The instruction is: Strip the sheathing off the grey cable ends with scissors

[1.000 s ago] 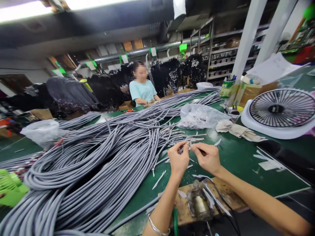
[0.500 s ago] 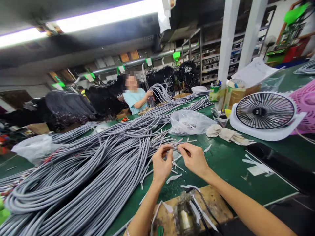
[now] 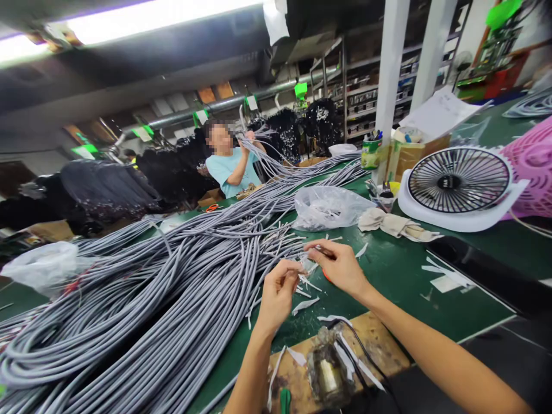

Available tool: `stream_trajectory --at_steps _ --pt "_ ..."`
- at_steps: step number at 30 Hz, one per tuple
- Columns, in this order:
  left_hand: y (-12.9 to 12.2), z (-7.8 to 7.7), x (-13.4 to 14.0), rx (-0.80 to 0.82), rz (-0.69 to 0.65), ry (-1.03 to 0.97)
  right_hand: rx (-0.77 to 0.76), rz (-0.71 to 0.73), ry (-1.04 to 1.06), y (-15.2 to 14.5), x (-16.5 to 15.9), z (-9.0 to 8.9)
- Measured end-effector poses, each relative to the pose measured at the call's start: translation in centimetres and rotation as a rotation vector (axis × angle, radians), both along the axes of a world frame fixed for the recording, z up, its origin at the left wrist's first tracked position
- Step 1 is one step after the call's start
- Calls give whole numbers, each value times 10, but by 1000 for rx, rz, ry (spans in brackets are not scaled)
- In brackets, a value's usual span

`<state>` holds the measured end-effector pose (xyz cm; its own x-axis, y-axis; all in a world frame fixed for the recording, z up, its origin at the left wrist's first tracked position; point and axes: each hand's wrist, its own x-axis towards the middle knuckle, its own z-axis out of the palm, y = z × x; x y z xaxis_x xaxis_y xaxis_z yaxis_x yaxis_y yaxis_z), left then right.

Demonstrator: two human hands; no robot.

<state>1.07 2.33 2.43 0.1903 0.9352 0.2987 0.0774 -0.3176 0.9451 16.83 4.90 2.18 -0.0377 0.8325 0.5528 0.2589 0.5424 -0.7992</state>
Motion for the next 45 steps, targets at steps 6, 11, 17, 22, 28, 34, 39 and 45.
stream_trajectory --at_steps 6,11,17,22,28,34,39,45 --pt "-2 -5 5 169 -113 81 -259 98 369 14 -8 -8" --pt "0 -9 8 80 -25 -25 -283 99 401 15 -7 -5" --pt "1 -8 5 -64 230 -134 -184 132 360 1 -8 -2" --pt "2 -10 4 71 323 21 -16 111 54 -16 -12 -3" --pt "16 -13 0 93 499 150 301 134 -30 -35 -8 4" --pt "15 -12 -5 30 301 43 359 -401 -488 -23 -9 -4" --pt "8 -9 -2 131 313 124 537 -497 -674 -22 -14 -7" --pt "4 -10 -1 235 377 236 549 -491 -665 -25 -12 -5"
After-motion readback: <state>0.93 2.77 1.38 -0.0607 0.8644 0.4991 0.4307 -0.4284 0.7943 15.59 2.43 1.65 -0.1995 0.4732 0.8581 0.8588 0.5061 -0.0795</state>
